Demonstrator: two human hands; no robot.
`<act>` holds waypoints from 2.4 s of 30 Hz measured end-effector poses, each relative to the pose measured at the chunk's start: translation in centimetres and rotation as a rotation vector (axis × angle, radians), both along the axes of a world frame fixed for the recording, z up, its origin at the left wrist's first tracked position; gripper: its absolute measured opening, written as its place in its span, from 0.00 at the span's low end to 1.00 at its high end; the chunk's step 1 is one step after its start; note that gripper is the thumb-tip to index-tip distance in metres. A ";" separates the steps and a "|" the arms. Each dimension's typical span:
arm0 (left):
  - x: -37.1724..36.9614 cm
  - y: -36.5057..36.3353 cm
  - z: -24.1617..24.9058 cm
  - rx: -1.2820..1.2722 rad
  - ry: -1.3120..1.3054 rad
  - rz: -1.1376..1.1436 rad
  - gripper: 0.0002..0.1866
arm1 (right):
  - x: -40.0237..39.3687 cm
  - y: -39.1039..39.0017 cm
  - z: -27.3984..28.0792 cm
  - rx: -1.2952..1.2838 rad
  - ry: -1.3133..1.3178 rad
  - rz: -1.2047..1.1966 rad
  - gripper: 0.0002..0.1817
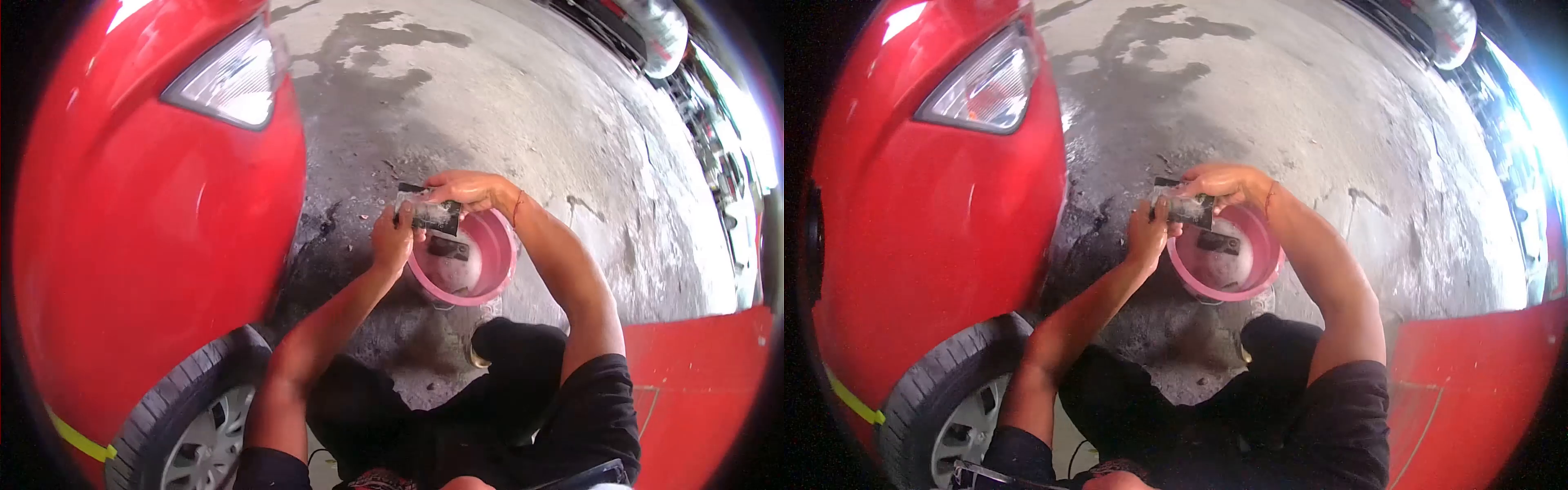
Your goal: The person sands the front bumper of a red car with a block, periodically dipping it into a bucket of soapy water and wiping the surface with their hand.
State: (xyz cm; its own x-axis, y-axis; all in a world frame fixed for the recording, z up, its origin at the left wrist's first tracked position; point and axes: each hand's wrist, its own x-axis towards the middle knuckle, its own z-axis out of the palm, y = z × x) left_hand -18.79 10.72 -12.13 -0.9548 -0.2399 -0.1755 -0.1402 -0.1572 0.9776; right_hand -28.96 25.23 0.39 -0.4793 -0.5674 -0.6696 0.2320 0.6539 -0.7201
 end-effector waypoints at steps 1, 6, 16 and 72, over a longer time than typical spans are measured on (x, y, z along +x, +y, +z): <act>0.3 -0.5 -0.2 0.005 -0.003 0.038 0.17 | -0.8 -0.2 -0.7 0.010 -0.005 0.001 0.25; -0.7 -0.3 -1.8 -0.368 -0.180 0.073 0.15 | -3.4 -0.7 -4.2 0.091 -0.035 0.148 0.25; -3.1 0.3 3.1 -0.715 0.215 -0.031 0.38 | -5.0 1.2 -4.4 -0.356 -0.014 -0.106 0.18; -6.0 -2.2 8.4 0.019 0.039 -0.159 0.17 | -4.7 -0.6 -4.8 -0.608 0.793 -0.274 0.21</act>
State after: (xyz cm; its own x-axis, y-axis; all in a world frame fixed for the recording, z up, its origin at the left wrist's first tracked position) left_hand -24.81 8.51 -3.73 -0.9867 -0.0817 -0.1404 -0.1266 -0.1549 0.9798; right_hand -33.71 24.63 -4.37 -0.8214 -0.5086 0.2582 -0.3671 0.1249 -0.9218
